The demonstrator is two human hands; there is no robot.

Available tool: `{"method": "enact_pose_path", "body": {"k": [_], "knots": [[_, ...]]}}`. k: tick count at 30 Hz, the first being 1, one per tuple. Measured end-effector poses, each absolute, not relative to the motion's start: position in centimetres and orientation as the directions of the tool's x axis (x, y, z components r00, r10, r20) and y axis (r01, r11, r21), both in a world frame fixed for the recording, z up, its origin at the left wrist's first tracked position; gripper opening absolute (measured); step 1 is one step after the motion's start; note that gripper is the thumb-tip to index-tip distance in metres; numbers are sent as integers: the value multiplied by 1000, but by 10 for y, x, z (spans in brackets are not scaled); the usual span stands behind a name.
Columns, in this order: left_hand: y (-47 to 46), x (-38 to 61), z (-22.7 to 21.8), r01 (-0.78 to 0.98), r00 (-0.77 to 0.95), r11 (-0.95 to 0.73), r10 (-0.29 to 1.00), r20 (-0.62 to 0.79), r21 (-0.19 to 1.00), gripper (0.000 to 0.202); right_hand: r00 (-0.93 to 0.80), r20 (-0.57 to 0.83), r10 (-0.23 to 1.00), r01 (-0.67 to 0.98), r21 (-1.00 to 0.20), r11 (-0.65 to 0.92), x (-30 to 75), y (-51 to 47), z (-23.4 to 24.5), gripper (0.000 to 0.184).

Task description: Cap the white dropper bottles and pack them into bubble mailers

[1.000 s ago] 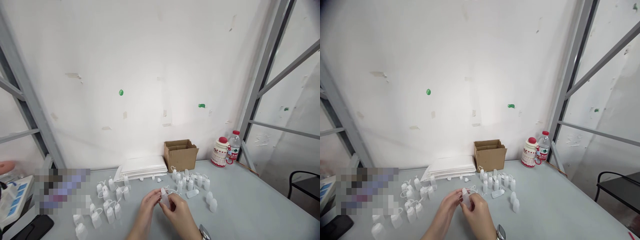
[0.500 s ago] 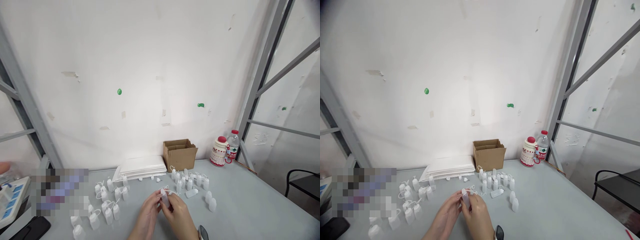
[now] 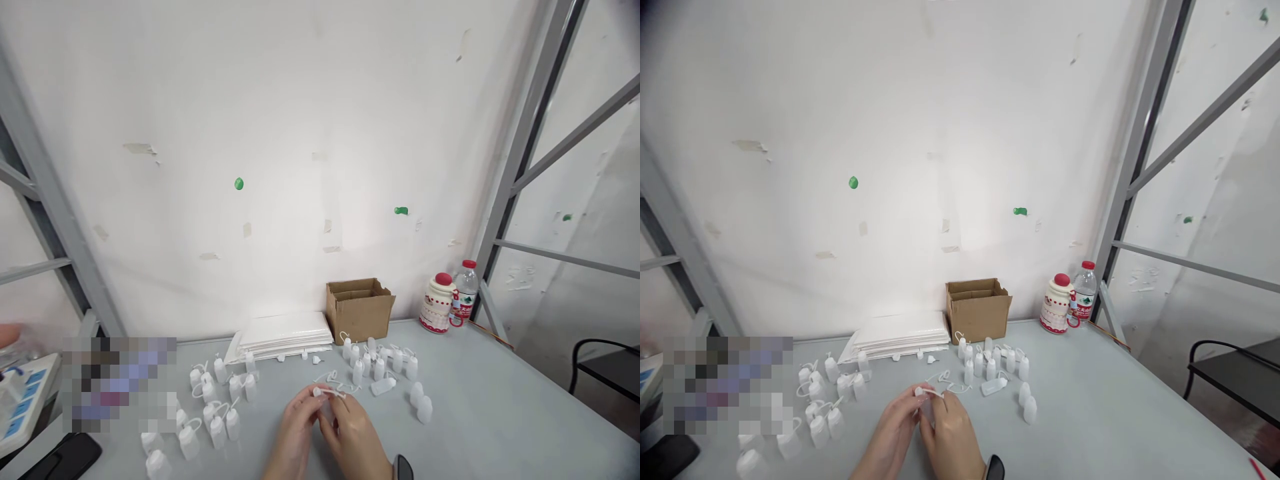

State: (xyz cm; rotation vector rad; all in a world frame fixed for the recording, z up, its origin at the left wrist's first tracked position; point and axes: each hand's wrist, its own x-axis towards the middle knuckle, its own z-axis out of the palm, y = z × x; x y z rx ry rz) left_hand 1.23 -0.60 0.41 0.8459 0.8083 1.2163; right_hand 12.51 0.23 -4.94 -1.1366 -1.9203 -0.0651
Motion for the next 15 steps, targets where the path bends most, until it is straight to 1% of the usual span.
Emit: {"method": "enact_pose_path", "body": {"k": [2, 4, 7, 8, 10, 12, 13, 15], "knots": [[-7, 14, 2, -432, 137, 144, 986, -93, 890, 16, -202, 705, 680, 726, -358, 587, 125, 2, -50, 21], [-7, 15, 1, -425, 116, 133, 989, -91, 896, 23, -197, 688, 699, 726, -376, 575, 125, 2, -47, 20], [-3, 14, -1, -441, 77, 99, 994, -73, 892, 40, -160, 619, 769, 744, -436, 506, 127, 2, -40, 15], [-1, 11, -2, -446, 54, 88, 996, -71, 891, 42, -144, 589, 795, 749, -461, 477, 127, 3, -37, 15], [5, 4, -5, -419, -4, 67, 997, -75, 905, 41, -113, 534, 838, 742, -515, 428, 129, 4, -31, 20], [10, -4, -8, -313, -104, 18, 993, -53, 950, 36, -81, 504, 860, 719, -568, 401, 132, 6, -27, 23], [12, -8, -10, -220, -143, 9, 989, -42, 975, 32, -65, 500, 863, 708, -586, 393, 133, 7, -26, 24], [16, -13, -15, 1, -208, -64, 976, 62, 998, 24, -45, 507, 861, 705, -594, 387, 136, 10, -25, 26]]}}
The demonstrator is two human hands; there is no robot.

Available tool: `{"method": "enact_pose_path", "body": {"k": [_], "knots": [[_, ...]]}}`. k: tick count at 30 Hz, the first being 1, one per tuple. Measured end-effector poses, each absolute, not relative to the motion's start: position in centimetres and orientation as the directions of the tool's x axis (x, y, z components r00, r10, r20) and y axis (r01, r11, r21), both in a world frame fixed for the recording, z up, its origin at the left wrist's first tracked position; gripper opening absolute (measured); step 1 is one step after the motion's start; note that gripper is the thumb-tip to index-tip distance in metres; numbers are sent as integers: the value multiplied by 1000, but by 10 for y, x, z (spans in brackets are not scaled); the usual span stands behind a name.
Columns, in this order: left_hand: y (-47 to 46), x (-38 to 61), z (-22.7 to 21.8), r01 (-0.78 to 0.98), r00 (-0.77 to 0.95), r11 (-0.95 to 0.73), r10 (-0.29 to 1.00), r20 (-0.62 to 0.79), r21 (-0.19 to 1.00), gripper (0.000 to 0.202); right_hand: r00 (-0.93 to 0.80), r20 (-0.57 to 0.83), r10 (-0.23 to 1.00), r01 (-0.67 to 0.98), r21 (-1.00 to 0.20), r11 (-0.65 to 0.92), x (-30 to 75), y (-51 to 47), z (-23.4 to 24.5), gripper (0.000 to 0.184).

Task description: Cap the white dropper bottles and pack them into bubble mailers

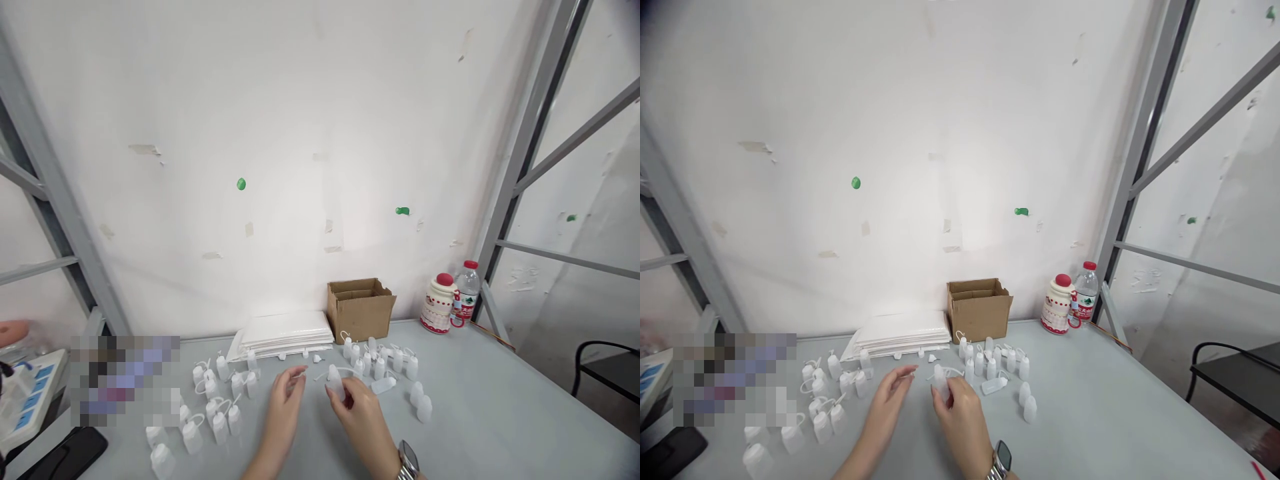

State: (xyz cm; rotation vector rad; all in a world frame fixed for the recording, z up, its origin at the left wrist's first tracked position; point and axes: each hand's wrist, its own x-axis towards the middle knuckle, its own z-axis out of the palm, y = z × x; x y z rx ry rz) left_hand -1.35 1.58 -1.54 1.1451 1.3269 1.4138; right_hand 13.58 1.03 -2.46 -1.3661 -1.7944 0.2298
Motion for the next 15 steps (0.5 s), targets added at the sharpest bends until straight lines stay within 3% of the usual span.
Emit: {"method": "enact_pose_path", "body": {"k": [3, 6, 8, 10, 15], "knots": [[19, -15, -23, 286, -150, -228, 949, 278, 931, 22, -56, 530, 846, 733, -554, 395, 138, 13, -27, 29], [29, -12, -28, 479, 48, -338, 931, 361, 810, 31, -88, 564, 821, 765, -489, 418, 139, 14, -31, 30], [41, -8, -30, 628, 225, -424, 902, 369, 653, 42, -107, 588, 802, 785, -444, 431, 140, 14, -33, 30], [55, -3, -32, 806, 353, -458, 881, 316, 375, 51, -123, 611, 782, 802, -404, 441, 140, 15, -35, 29], [79, 5, -32, 892, 328, -385, 911, 249, 236, 45, -171, 590, 789, 838, -335, 431, 140, 16, -38, 16]]}}
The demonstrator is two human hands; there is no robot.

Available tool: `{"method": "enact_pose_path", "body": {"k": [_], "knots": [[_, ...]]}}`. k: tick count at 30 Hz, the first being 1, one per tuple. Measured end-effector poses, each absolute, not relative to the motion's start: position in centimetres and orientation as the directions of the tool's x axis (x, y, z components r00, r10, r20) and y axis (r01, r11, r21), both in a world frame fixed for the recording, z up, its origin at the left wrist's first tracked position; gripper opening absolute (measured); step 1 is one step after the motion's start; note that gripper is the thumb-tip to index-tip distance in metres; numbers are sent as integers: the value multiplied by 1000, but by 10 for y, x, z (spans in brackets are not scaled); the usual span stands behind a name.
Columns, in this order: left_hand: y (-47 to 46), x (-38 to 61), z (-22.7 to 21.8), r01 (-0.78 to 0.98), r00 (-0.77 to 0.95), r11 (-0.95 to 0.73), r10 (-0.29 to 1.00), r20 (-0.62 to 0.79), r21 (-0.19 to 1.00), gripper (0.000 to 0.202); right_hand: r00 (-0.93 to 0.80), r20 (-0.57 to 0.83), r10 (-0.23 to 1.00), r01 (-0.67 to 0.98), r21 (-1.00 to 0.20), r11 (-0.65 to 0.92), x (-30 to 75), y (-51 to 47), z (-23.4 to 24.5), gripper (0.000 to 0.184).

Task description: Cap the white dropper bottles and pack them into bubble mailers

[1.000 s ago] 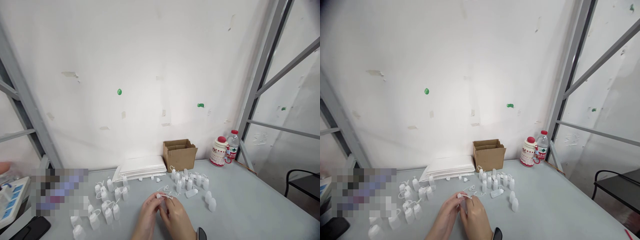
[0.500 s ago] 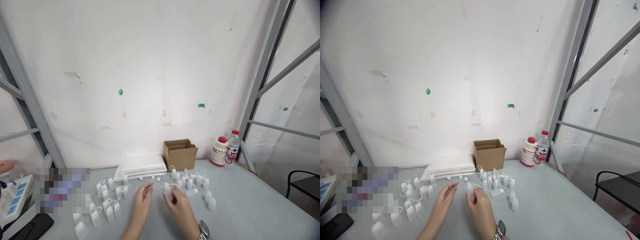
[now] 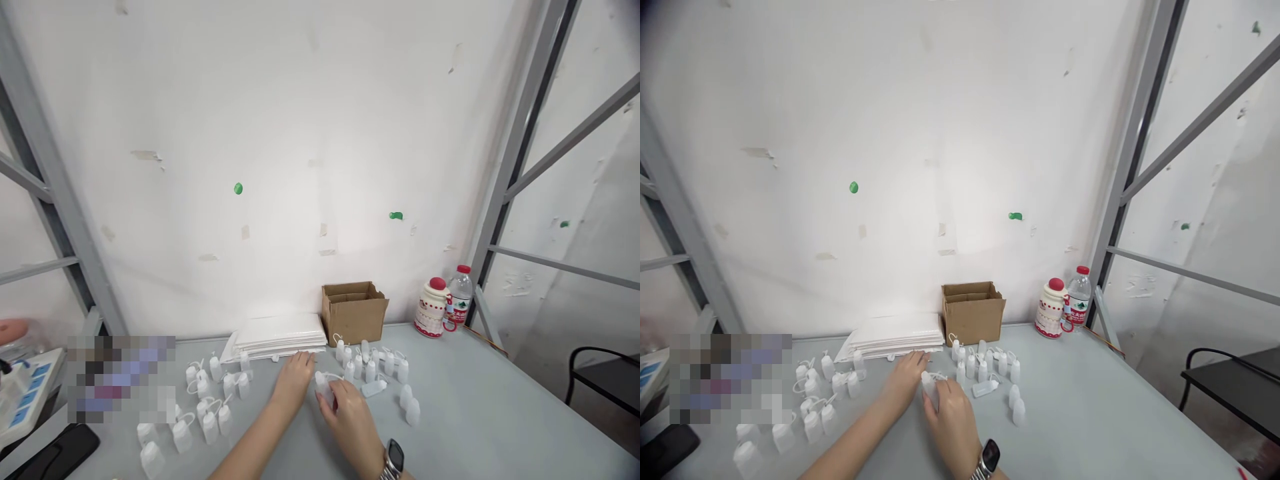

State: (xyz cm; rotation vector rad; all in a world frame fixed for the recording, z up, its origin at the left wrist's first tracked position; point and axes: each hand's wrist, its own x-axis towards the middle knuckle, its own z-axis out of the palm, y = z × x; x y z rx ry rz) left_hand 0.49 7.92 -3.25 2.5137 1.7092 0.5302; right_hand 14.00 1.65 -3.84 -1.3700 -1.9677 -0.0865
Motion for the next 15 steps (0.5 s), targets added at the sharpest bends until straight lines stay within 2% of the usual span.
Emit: {"method": "enact_pose_path", "body": {"k": [3, 7, 11, 15], "knots": [[80, 6, -30, 916, 300, -347, 925, 231, 199, 39, -200, 516, 833, 851, -330, 409, 138, 14, -37, 5], [75, 5, -26, 922, 246, -302, 940, 235, 243, 32, -219, 409, 886, 859, -349, 374, 135, 8, -29, 6], [66, -2, -23, 880, 160, -261, 950, 270, 398, 34, -220, 304, 927, 854, -399, 333, 134, 4, -22, 11], [52, -13, -24, 754, 26, -207, 958, 287, 624, 30, -216, 276, 937, 764, -549, 338, 135, 4, -22, 20]]}}
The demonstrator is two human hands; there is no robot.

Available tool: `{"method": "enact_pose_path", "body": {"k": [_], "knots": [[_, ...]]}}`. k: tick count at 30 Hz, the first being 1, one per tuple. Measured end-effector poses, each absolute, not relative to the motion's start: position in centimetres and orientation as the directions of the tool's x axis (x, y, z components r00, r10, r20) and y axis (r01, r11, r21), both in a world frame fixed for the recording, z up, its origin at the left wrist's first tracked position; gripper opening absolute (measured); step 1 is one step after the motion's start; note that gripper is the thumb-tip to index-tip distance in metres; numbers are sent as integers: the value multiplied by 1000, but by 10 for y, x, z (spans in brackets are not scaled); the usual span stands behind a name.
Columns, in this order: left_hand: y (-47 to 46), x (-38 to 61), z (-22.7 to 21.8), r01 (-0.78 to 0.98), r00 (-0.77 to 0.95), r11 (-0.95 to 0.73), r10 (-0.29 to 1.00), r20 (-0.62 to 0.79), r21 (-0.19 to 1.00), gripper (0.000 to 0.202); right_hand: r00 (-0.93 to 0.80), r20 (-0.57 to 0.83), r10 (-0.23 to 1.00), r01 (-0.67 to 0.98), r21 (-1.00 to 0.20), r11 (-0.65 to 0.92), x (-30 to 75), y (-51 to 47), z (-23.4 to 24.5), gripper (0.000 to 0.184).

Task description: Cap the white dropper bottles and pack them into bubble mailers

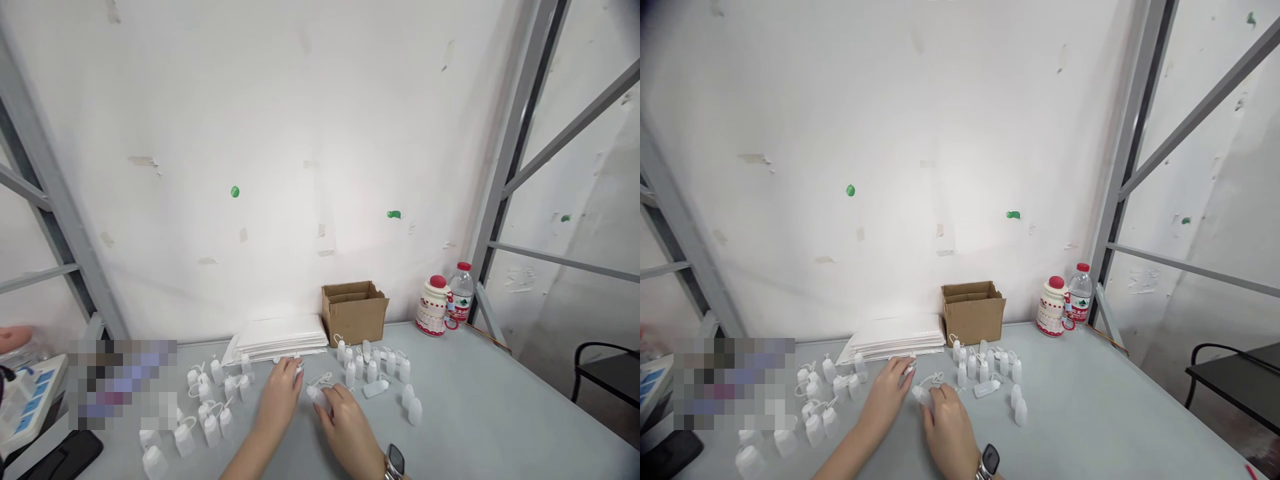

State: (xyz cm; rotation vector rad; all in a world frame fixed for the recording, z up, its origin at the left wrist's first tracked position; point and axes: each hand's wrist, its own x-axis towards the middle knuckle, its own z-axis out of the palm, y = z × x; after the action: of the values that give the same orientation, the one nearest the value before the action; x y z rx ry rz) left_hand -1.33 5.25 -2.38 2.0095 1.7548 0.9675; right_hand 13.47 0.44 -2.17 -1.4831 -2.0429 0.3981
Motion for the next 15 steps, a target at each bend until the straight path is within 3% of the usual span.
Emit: {"method": "enact_pose_path", "body": {"k": [3, 5, 6, 8, 12, 15], "knots": [[42, -17, -24, 565, -37, -148, 978, 205, 811, 31, -205, 282, 937, 634, -691, 346, 135, 6, -25, 27], [35, -16, -23, 180, -68, -15, 997, 28, 984, 28, -167, 259, 951, 584, -752, 307, 136, 8, -26, 27], [32, -15, -22, -78, -57, 82, 995, -87, 994, 26, -146, 251, 957, 576, -765, 289, 136, 8, -26, 26], [27, -11, -19, -452, -3, 226, 967, -255, 863, 21, -113, 254, 961, 588, -762, 271, 136, 9, -25, 20], [24, -6, -14, -580, 60, 249, 963, -264, 776, 8, -107, 267, 958, 625, -731, 274, 136, 8, -20, 7], [25, -6, -14, -619, -27, 230, 949, -313, 751, 7, -129, 267, 955, 647, -707, 285, 134, 5, -19, 6]]}}
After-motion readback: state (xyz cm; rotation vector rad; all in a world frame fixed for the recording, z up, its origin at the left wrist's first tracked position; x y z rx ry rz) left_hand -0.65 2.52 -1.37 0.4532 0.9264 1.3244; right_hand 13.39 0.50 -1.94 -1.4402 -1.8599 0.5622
